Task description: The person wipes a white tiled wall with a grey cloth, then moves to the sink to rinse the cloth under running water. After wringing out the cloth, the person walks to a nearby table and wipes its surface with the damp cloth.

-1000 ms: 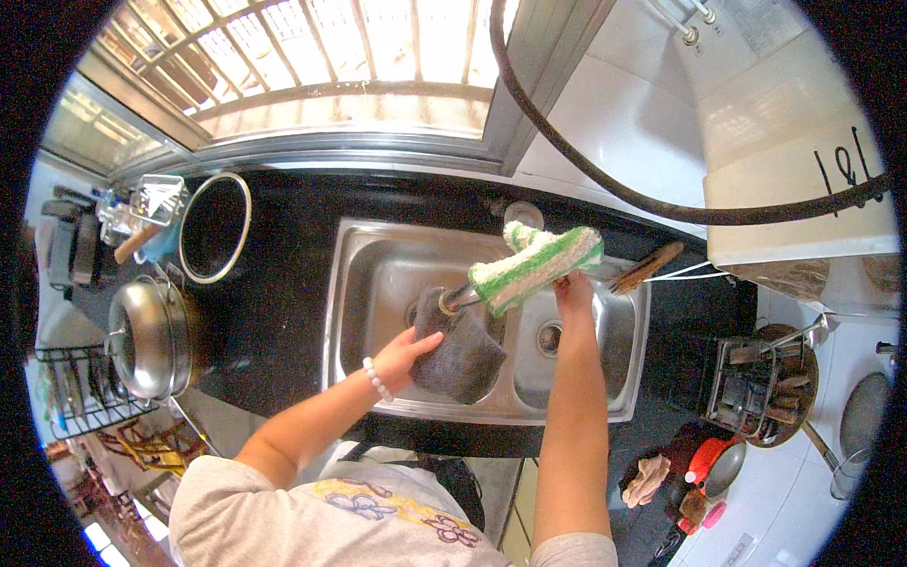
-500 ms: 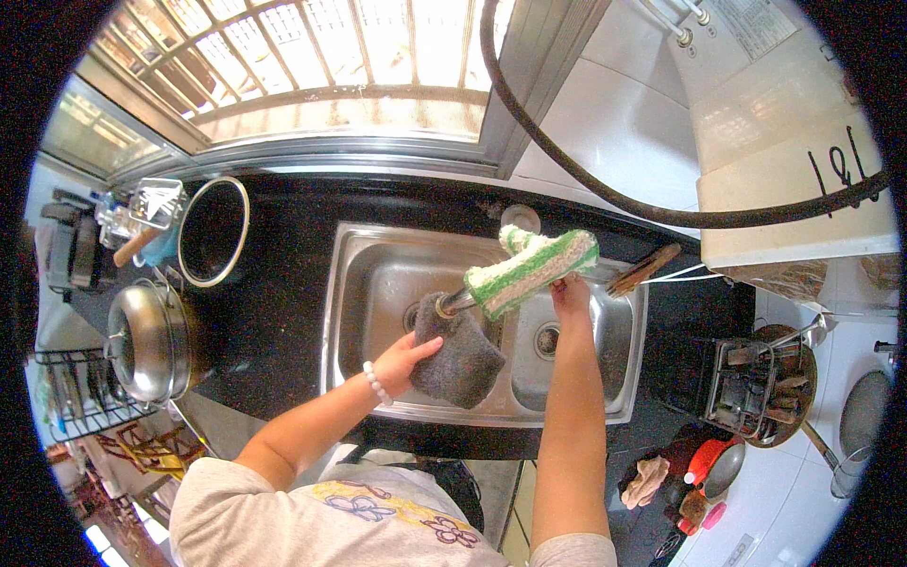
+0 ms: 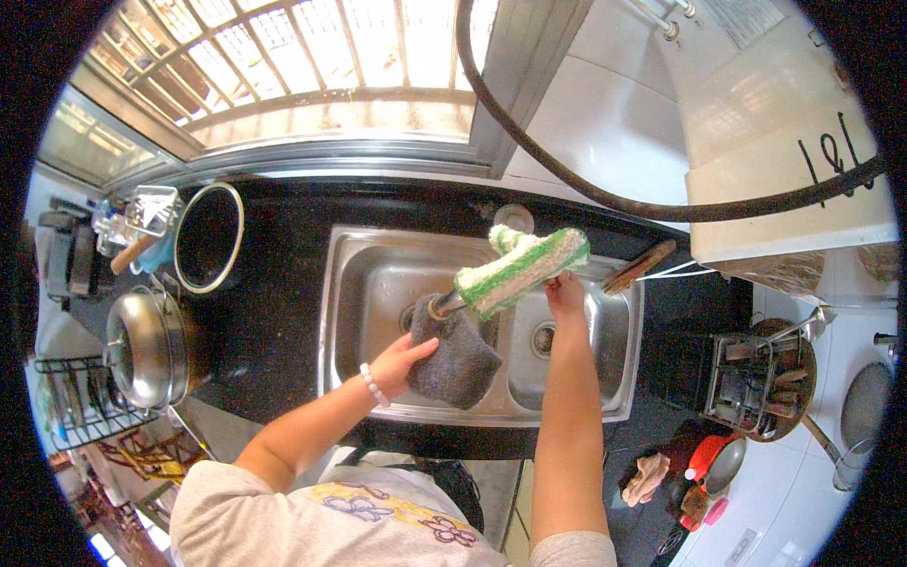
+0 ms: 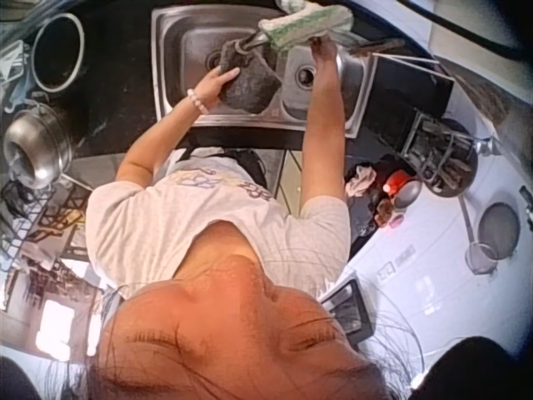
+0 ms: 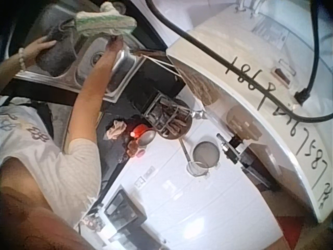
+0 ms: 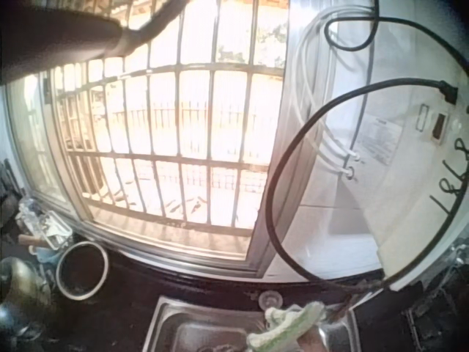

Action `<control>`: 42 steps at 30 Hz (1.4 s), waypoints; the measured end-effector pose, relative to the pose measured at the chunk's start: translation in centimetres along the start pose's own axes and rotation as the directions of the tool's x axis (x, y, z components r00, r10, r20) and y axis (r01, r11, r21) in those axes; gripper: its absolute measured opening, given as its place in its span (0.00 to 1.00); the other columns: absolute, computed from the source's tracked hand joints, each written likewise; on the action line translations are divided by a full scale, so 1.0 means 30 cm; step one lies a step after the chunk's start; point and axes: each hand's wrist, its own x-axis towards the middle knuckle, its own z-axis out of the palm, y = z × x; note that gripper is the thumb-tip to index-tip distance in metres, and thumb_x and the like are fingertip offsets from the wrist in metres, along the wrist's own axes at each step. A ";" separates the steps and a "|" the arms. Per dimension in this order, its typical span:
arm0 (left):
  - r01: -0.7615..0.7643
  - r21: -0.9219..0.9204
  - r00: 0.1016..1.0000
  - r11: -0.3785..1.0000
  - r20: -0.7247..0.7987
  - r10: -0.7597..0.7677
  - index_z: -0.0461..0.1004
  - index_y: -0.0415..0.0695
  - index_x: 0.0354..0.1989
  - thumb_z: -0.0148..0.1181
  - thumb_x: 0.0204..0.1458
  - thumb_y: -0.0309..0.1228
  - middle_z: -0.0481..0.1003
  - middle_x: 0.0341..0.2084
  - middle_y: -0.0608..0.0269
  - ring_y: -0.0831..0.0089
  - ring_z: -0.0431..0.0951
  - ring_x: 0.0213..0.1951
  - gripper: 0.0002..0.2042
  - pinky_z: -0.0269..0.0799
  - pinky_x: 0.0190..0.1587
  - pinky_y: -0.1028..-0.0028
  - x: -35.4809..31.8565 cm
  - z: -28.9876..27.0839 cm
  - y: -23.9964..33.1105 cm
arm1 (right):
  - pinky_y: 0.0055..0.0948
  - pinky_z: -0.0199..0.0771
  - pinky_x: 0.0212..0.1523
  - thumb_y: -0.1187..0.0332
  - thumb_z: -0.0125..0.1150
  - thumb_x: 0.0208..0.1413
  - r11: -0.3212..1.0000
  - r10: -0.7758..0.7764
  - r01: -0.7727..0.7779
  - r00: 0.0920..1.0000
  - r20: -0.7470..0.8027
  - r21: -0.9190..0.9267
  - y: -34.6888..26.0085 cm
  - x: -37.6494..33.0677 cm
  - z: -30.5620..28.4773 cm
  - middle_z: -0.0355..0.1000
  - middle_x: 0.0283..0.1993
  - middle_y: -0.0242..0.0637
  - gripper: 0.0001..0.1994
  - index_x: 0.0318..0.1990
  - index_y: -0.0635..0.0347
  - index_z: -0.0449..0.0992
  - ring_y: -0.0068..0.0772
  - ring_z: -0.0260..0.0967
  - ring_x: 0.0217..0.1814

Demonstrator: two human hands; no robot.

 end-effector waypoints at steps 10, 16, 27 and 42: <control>0.003 -0.014 1.000 1.000 -0.017 -0.003 0.65 0.42 0.51 0.56 0.55 0.32 0.72 0.45 0.59 0.67 0.74 0.46 0.17 0.71 0.50 0.65 0.010 -0.016 -0.009 | 0.23 0.65 0.26 0.73 0.46 0.60 0.999 0.033 -0.033 0.999 -0.005 0.005 0.007 0.019 -0.022 0.67 0.27 0.29 0.03 0.34 0.58 0.66 0.22 0.63 0.24; 0.008 -0.012 0.999 1.000 -0.031 -0.008 0.65 0.42 0.51 0.56 0.55 0.32 0.72 0.45 0.59 0.67 0.74 0.46 0.17 0.72 0.49 0.64 0.007 -0.009 -0.004 | 0.23 0.65 0.26 0.73 0.48 0.59 0.999 0.001 -0.001 1.000 -0.002 -0.049 0.000 0.000 0.004 0.68 0.27 0.28 0.01 0.35 0.57 0.66 0.22 0.63 0.24; -0.002 -0.013 1.000 1.000 -0.020 0.001 0.64 0.42 0.53 0.55 0.55 0.31 0.72 0.45 0.58 0.66 0.74 0.47 0.18 0.71 0.50 0.63 0.008 -0.021 -0.005 | 0.23 0.63 0.27 0.73 0.52 0.57 0.999 0.035 -0.035 0.999 0.019 0.002 0.001 -0.019 0.026 0.66 0.25 0.26 0.02 0.34 0.55 0.66 0.20 0.62 0.26; 0.019 0.032 0.996 0.999 -0.090 -0.016 0.65 0.41 0.53 0.56 0.55 0.33 0.72 0.46 0.62 0.71 0.72 0.46 0.19 0.69 0.49 0.67 -0.005 -0.007 0.009 | 0.24 0.68 0.25 0.66 0.50 0.60 0.994 -0.015 0.004 0.994 -0.107 -0.109 0.004 -0.039 0.036 0.66 0.28 0.32 0.06 0.34 0.59 0.66 0.24 0.64 0.25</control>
